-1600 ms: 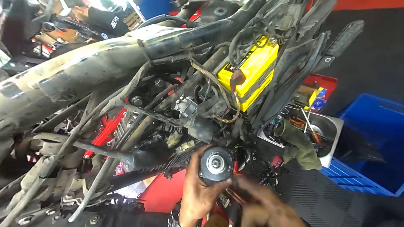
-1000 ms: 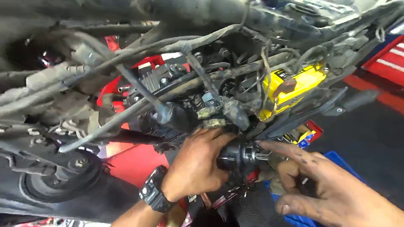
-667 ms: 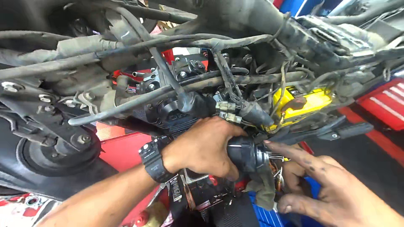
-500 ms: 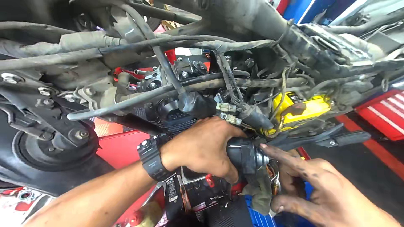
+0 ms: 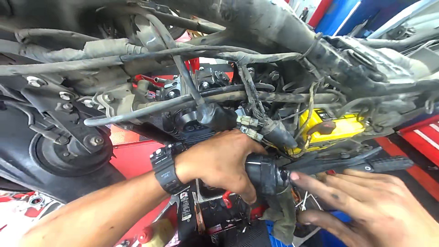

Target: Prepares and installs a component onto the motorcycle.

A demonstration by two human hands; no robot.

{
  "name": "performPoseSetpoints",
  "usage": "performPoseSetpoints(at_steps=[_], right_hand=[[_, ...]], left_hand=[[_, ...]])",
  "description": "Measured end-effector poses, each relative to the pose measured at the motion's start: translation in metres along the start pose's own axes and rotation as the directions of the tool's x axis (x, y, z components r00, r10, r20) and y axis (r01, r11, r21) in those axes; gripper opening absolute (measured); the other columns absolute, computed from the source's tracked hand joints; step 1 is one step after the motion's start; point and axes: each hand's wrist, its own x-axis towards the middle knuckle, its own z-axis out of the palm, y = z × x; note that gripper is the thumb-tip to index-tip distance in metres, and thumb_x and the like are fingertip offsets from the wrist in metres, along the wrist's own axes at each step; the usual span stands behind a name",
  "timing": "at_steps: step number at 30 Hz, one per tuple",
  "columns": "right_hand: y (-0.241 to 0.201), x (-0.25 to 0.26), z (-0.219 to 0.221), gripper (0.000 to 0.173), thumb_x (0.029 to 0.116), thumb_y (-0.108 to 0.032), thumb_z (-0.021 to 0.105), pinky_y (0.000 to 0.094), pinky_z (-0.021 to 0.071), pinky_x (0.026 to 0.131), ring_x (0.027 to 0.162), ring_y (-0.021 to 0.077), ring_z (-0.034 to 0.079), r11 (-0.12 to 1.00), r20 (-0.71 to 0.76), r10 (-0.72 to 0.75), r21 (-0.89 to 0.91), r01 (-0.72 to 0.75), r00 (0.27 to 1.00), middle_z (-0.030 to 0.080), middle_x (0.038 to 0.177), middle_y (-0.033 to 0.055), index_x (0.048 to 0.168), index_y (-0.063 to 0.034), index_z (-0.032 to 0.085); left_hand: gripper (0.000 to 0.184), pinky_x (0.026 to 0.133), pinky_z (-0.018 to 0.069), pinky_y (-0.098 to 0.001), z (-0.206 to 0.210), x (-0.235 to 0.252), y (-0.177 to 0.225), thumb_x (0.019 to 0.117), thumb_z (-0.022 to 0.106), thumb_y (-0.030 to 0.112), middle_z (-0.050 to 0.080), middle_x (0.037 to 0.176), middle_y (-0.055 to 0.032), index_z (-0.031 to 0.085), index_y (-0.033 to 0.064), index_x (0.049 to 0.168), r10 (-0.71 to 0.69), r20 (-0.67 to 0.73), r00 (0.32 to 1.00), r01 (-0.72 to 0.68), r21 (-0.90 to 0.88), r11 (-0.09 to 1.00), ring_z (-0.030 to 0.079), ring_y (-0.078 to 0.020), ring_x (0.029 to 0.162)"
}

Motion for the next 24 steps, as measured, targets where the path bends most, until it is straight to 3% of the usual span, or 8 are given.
performPoseSetpoints(at_steps=[5,10,12,14,17,20,24], right_hand=[[0.007,0.011,0.009,0.071,0.0933,-0.069,0.057,0.0253,0.0358,0.045,0.048,0.0014,0.038,0.965,0.042,0.068,0.253,-0.077,0.997,0.043,0.059,-0.0129,0.147,-0.0222,0.054],[0.008,0.015,0.012,0.074,0.089,-0.068,0.065,0.0173,0.0335,0.043,0.048,-0.0055,0.035,0.819,0.171,0.107,0.544,-0.185,0.979,0.043,0.061,-0.0166,0.148,-0.0255,0.052],[0.009,0.016,0.011,0.069,0.0903,-0.066,0.066,0.016,0.0317,0.043,0.049,-0.0062,0.035,0.796,0.164,0.097,0.58,-0.176,0.982,0.042,0.061,-0.0165,0.145,-0.0254,0.054],[0.009,0.017,0.011,0.065,0.0924,-0.065,0.064,0.0194,0.0321,0.044,0.048,-0.0034,0.035,0.868,0.103,0.061,0.485,-0.104,0.993,0.041,0.058,-0.0146,0.142,-0.0231,0.058],[0.009,0.015,0.006,0.059,0.0988,-0.062,0.053,0.0295,0.0353,0.044,0.047,0.0089,0.044,0.983,0.038,-0.079,0.169,0.072,0.996,0.048,0.058,-0.0071,0.143,-0.0239,0.06],[0.011,0.009,-0.004,0.052,0.1066,-0.048,0.044,0.0371,0.0346,0.045,0.048,0.0217,0.045,0.961,0.114,-0.222,-0.14,0.237,0.968,0.047,0.064,0.0012,0.154,-0.0269,0.047],[0.016,0.006,-0.014,0.057,0.1078,-0.019,0.039,0.0396,0.0319,0.045,0.05,0.0259,0.041,0.887,0.183,-0.279,-0.327,0.326,0.943,0.042,0.07,0.0055,0.163,-0.0286,0.028]], left_hand=[[0.064,0.073,0.0611,-0.0347,0.0,0.0,0.002,0.0582,0.089,0.053,0.072,0.092,0.0164,0.074,0.0333,0.118,-0.015,0.008,1.0,0.015,0.04,0.999,0.067,0.0016,0.084],[0.064,0.073,0.0611,-0.034,-0.001,0.0,0.002,0.0578,0.09,0.053,0.072,0.091,0.0168,0.074,0.0332,0.117,-0.017,0.009,1.0,0.016,0.049,0.999,0.067,0.002,0.083],[0.063,0.072,0.0611,-0.0337,-0.001,0.0,0.002,0.0578,0.09,0.053,0.072,0.09,0.017,0.074,0.0332,0.115,-0.014,0.009,1.0,0.014,0.043,0.999,0.067,0.0023,0.082],[0.061,0.072,0.0611,-0.0331,-0.002,0.0,0.002,0.058,0.09,0.052,0.072,0.089,0.0172,0.075,0.0329,0.114,-0.009,0.008,1.0,0.009,0.031,0.999,0.067,0.0027,0.081],[0.063,0.071,0.0614,-0.0314,-0.003,0.0,0.002,0.0597,0.091,0.051,0.073,0.088,0.0165,0.074,0.0318,0.117,-0.012,0.02,1.0,0.011,0.008,1.0,0.067,0.0029,0.08],[0.061,0.07,0.0616,-0.0302,-0.003,0.001,0.003,0.0605,0.092,0.048,0.073,0.087,0.0167,0.075,0.0318,0.116,-0.01,0.024,1.0,0.01,-0.009,1.0,0.068,0.0034,0.079],[0.063,0.074,0.062,-0.0318,-0.004,0.001,0.005,0.0589,0.092,0.049,0.073,0.09,0.0161,0.075,0.0315,0.117,-0.03,0.03,0.999,0.03,-0.008,1.0,0.068,0.0025,0.082]])
